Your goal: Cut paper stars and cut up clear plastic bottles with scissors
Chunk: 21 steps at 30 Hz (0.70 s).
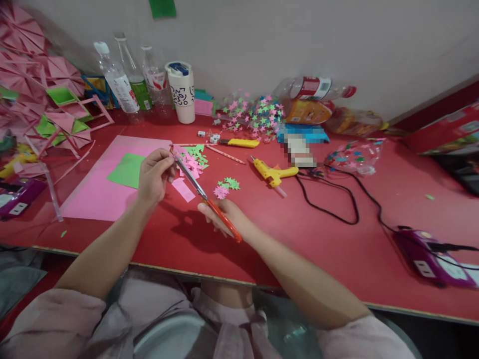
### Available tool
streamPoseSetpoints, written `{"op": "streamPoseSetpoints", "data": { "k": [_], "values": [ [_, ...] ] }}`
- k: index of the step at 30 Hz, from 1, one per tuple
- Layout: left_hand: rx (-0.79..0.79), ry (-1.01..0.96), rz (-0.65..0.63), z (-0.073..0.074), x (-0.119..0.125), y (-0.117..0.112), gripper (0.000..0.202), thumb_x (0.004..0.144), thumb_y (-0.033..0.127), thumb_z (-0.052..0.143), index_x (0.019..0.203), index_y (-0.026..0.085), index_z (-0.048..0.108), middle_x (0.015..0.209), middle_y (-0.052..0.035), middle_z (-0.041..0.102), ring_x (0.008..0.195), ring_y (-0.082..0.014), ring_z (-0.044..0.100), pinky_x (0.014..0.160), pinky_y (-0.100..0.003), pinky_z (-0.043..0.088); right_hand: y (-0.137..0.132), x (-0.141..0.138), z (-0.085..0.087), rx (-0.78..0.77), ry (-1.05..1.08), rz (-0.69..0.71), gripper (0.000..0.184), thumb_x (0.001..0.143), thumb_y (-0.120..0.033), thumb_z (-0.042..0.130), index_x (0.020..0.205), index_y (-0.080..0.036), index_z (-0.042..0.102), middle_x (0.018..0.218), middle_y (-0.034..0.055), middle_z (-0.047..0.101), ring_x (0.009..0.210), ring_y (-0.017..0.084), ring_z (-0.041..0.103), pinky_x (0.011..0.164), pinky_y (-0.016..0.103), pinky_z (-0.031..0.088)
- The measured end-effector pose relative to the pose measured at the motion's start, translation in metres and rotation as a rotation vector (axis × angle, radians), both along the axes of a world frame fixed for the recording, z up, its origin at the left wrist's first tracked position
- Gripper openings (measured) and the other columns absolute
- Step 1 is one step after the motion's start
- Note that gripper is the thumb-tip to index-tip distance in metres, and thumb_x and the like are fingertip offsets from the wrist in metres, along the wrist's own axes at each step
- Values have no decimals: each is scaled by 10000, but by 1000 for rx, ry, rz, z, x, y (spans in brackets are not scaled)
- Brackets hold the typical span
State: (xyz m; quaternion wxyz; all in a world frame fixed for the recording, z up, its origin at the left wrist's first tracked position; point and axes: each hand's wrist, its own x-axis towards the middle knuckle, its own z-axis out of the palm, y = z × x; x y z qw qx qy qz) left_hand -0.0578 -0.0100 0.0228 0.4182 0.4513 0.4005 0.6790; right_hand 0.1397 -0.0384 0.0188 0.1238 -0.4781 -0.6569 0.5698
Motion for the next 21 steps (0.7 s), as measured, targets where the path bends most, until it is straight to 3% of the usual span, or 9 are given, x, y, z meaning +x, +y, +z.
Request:
{"op": "streamPoseSetpoints", "data": {
  "k": [21],
  "values": [
    [-27, 9, 17, 0, -1, 1, 144, 729, 209, 579, 606, 192, 505, 437, 70, 450, 349, -25, 362, 337, -157, 260, -3, -2, 9, -29, -64, -35, 489, 751, -655, 522, 564, -211, 438, 324, -83, 361, 263, 83, 397, 294, 202, 323]
  ]
}}
